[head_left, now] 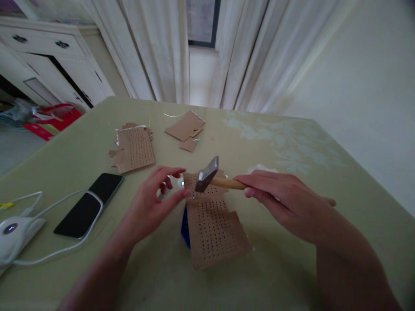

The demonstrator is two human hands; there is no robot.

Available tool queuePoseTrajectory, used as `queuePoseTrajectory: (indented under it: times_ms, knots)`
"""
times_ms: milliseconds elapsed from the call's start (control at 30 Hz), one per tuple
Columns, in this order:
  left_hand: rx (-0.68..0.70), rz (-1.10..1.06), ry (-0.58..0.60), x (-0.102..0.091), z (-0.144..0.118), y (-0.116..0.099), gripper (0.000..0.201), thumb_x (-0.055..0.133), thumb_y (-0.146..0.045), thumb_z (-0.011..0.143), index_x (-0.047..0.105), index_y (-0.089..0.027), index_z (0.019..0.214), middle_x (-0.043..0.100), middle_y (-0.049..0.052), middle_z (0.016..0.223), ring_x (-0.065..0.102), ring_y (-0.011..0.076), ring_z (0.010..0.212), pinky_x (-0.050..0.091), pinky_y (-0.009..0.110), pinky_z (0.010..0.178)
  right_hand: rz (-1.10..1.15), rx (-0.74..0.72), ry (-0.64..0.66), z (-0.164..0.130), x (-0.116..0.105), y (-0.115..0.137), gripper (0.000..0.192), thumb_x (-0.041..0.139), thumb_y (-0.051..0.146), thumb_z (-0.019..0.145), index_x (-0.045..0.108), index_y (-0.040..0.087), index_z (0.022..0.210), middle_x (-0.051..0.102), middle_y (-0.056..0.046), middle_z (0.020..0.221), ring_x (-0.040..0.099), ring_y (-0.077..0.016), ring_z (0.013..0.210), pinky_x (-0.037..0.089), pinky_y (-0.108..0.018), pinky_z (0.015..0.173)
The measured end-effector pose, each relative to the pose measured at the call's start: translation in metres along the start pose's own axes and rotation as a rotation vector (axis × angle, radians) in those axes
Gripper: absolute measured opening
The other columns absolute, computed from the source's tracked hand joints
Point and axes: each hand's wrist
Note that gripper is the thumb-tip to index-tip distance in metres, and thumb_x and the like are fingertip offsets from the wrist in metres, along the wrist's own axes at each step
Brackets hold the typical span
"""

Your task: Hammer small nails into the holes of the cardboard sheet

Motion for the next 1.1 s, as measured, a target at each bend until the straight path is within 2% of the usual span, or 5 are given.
queuePoseTrajectory:
  times_ms: [100, 267, 433, 800, 1100]
  knots:
    - [-0.182, 0.291, -0.064, -0.019, 0.008, 0.018, 0.024, 0.069, -0.045, 0.098, 0.081, -0.026, 0.106, 0.078, 0.004, 0.096, 0.065, 0.0225, 0.077, 0.046, 0.034, 0.069, -0.017, 0.013, -0.027, -0.001, -0.003, -0.002, 0.036, 0.051, 0.036, 0.119, 0.077, 0.021, 0.139, 0.085, -0.009, 0.119, 0.080, -0.0300, 0.103, 0.058, -0.045, 0.091]
    - [-0.405, 0.605, 0.237, -0.028, 0.013, 0.042, 0.026, 0.059, -0.040, 0.100, 0.081, -0.026, 0.097, 0.084, 0.008, 0.100, 0.076, 0.0324, 0.095, 0.046, 0.039, 0.077, -0.050, 0.022, 0.006, 0.000, 0.000, -0.002, 0.035, 0.048, 0.035, 0.119, 0.077, 0.024, 0.136, 0.085, -0.008, 0.121, 0.080, -0.0315, 0.103, 0.058, -0.049, 0.093]
    - [-0.360, 0.657, 0.357, -0.018, 0.011, 0.050, 0.021, 0.059, -0.032, 0.099, 0.078, -0.023, 0.100, 0.083, 0.010, 0.102, 0.077, 0.0317, 0.097, 0.049, 0.039, 0.081, -0.045, 0.016, 0.015, -0.001, 0.000, 0.000, 0.036, 0.048, 0.036, 0.119, 0.077, 0.023, 0.138, 0.084, -0.009, 0.122, 0.079, -0.0323, 0.104, 0.058, -0.050, 0.093]
    - [-0.299, 0.696, 0.366, -0.011, 0.006, 0.056, 0.020, 0.054, -0.033, 0.102, 0.070, -0.021, 0.098, 0.079, 0.013, 0.104, 0.074, 0.0317, 0.097, 0.050, 0.041, 0.085, -0.073, 0.028, 0.025, 0.001, 0.000, 0.002, 0.037, 0.048, 0.034, 0.119, 0.077, 0.022, 0.138, 0.084, -0.010, 0.122, 0.080, -0.0319, 0.105, 0.058, -0.048, 0.096]
    - [-0.208, 0.632, 0.242, -0.011, 0.005, 0.051, 0.024, 0.045, -0.030, 0.105, 0.064, -0.021, 0.094, 0.076, 0.015, 0.099, 0.071, 0.0329, 0.097, 0.051, 0.044, 0.088, -0.072, 0.038, 0.017, 0.001, -0.001, 0.001, 0.037, 0.048, 0.035, 0.119, 0.077, 0.024, 0.138, 0.085, -0.011, 0.125, 0.080, -0.0320, 0.107, 0.060, -0.050, 0.099]
Point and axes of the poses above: each hand's wrist, its own z-axis towards the middle knuckle, its own x-axis out of the palm, y = z × x
